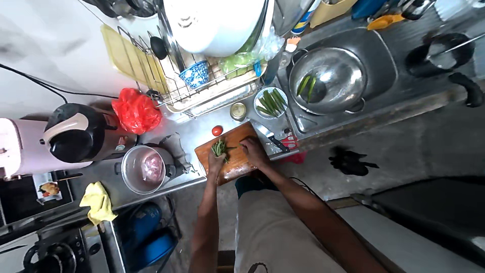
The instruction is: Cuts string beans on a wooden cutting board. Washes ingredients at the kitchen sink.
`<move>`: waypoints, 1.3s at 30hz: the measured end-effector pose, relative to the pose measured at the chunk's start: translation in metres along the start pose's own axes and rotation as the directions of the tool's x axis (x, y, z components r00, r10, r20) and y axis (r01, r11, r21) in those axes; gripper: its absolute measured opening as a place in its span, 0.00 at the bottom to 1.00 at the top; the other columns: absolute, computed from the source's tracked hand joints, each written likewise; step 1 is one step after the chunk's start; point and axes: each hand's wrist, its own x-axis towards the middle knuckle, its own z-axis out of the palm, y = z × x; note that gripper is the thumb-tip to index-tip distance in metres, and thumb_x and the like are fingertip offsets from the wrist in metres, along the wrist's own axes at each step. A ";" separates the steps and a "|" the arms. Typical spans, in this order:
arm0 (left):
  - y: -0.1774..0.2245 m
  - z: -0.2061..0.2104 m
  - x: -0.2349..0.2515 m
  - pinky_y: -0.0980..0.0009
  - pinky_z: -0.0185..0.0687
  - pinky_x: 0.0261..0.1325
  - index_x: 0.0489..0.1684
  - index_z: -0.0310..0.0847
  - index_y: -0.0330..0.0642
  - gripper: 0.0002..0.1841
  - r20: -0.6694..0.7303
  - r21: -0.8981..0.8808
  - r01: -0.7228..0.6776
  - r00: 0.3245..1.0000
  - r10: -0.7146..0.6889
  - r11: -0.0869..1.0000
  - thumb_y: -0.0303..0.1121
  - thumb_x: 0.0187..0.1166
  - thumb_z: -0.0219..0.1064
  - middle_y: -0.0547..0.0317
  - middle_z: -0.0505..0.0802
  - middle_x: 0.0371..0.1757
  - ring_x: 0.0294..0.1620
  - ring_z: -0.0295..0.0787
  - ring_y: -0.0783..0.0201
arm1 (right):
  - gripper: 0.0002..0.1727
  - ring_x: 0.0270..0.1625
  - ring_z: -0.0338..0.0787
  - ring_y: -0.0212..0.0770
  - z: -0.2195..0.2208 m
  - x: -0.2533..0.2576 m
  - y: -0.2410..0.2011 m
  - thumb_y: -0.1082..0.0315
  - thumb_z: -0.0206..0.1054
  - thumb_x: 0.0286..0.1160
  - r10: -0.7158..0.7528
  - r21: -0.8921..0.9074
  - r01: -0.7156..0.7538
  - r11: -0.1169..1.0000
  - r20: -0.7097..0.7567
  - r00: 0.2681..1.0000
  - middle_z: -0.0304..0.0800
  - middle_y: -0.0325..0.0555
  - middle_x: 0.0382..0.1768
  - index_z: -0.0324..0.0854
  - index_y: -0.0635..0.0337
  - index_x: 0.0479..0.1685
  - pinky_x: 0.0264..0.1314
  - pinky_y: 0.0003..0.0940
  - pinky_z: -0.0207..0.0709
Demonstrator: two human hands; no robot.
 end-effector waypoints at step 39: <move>0.200 0.529 0.168 0.45 0.74 0.81 0.87 0.63 0.34 0.40 0.411 0.294 -0.116 0.911 -0.016 0.949 0.32 0.73 0.77 0.35 0.82 0.76 0.77 0.80 0.41 | 0.25 0.68 0.87 0.57 -0.392 0.108 0.314 0.61 0.55 0.93 0.536 0.681 -0.463 0.568 0.121 0.836 0.80 0.67 0.73 0.70 0.67 0.80 0.72 0.50 0.82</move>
